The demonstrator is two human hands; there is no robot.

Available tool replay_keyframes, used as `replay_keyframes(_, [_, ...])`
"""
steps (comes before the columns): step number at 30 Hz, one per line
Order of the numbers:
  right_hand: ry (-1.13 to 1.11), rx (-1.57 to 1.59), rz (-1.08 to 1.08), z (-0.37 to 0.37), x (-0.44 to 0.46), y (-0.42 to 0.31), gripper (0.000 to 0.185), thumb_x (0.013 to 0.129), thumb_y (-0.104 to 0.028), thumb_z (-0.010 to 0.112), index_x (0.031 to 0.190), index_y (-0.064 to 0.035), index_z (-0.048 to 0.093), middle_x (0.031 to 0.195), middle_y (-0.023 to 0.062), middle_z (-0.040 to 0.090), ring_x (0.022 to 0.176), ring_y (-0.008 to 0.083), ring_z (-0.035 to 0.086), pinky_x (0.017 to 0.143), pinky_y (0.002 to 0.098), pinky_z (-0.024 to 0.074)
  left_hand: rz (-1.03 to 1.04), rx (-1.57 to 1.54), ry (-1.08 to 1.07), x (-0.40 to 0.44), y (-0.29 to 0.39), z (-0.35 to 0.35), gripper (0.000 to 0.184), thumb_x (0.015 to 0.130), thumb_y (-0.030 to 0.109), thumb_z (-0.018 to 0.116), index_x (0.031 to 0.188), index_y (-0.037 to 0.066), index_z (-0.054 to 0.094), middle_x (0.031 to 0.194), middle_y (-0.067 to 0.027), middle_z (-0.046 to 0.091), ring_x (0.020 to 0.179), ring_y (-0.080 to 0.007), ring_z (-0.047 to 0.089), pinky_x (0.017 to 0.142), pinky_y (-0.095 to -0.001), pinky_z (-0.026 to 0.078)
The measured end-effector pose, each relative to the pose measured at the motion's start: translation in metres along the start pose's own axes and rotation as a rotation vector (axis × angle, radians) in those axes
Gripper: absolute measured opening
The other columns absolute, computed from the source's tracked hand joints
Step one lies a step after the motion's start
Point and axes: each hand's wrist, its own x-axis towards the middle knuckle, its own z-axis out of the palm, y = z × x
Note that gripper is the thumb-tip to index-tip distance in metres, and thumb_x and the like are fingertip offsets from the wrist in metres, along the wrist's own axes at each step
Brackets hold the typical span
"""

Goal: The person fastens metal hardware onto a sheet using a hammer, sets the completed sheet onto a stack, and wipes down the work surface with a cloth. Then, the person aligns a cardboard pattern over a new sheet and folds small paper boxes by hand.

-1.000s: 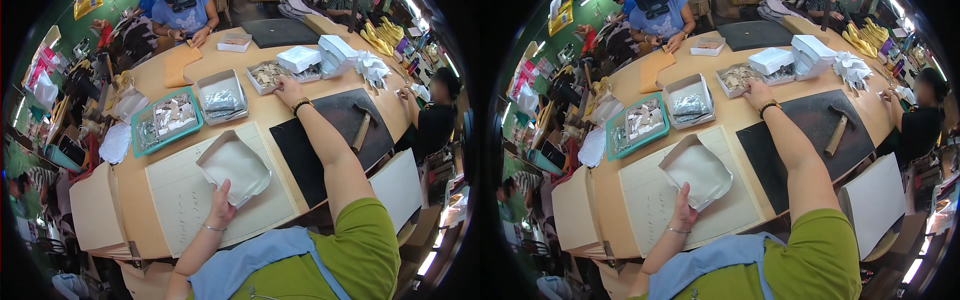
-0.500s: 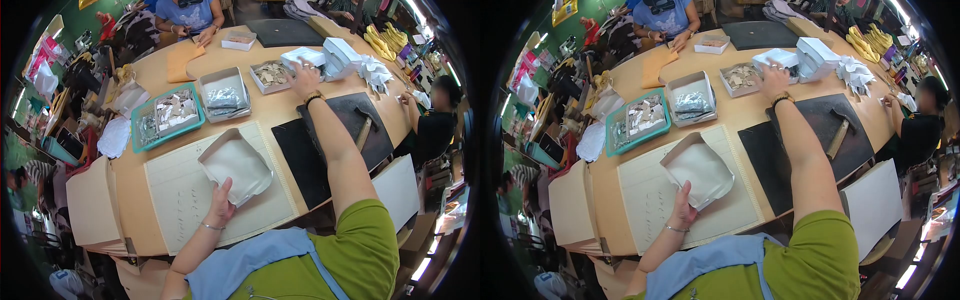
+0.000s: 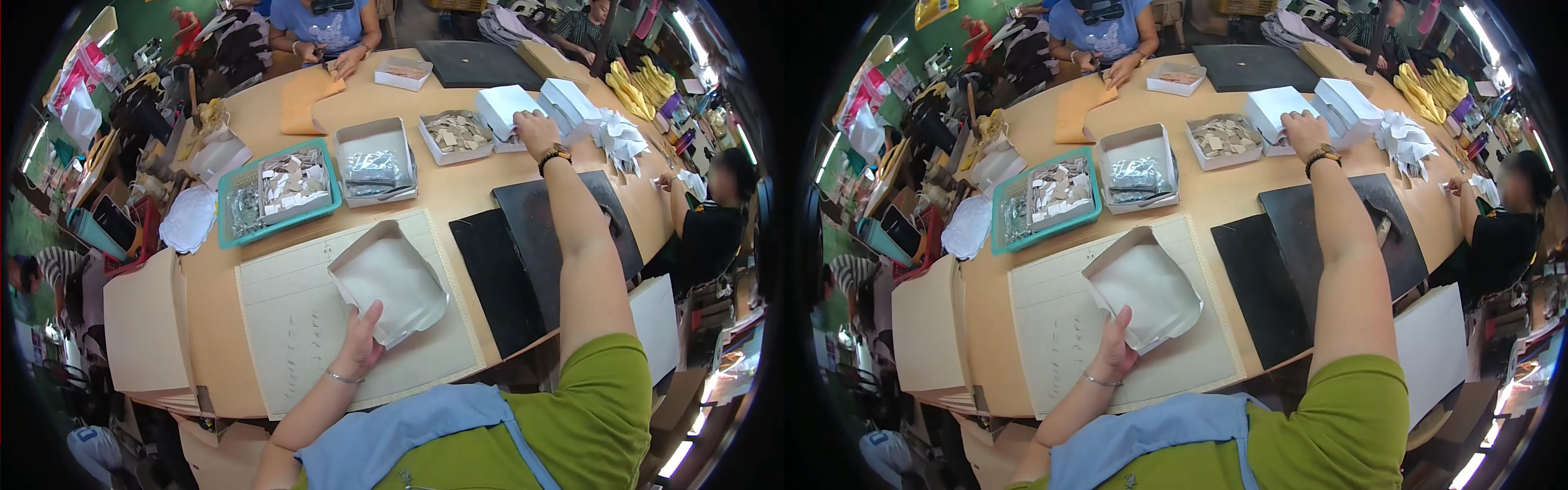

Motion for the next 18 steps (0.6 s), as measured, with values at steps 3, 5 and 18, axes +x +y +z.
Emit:
replay_keyframes(3, [0.093, 0.116, 0.048, -0.009, 0.006, 0.003, 0.011, 0.088, -0.023, 0.058, 0.098, -0.0166, 0.058, 0.096, 0.0032, 0.065, 0.096, 0.0259, 0.062, 0.076, 0.0418, 0.0489, -0.015, -0.001, 0.024, -0.001, 0.002, 0.001, 0.068, 0.088, 0.035, 0.065, 0.139, 0.005, 0.033, 0.133, -0.0134, 0.049, 0.122, -0.0297, 0.051, 0.1, -0.0465, 0.046])
replay_keyframes(5, [0.202, 0.216, 0.124, -0.018, 0.01, 0.001, 0.012, 0.09, -0.025, 0.057, 0.099, -0.0167, 0.059, 0.093, 0.0055, 0.065, 0.087, 0.0294, 0.063, 0.07, 0.0395, 0.0499, -0.031, -0.01, 0.037, -0.002, 0.001, 0.0, 0.068, 0.088, 0.035, 0.066, 0.139, 0.005, 0.033, 0.133, -0.0136, 0.05, 0.121, -0.0298, 0.052, 0.099, -0.0468, 0.047])
replay_keyframes(18, [0.321, 2.24, 1.11, 0.064, -0.013, 0.005, 0.018, 0.092, -0.019, 0.061, 0.105, -0.0069, 0.055, 0.09, 0.0051, 0.061, 0.077, 0.0154, 0.062, 0.058, 0.0284, 0.0517, -0.083, -0.056, -0.001, -0.003, 0.007, 0.003, 0.073, 0.088, 0.028, 0.067, 0.142, 0.005, 0.024, 0.137, -0.0128, 0.043, 0.126, -0.0261, 0.045, 0.102, -0.0419, 0.043])
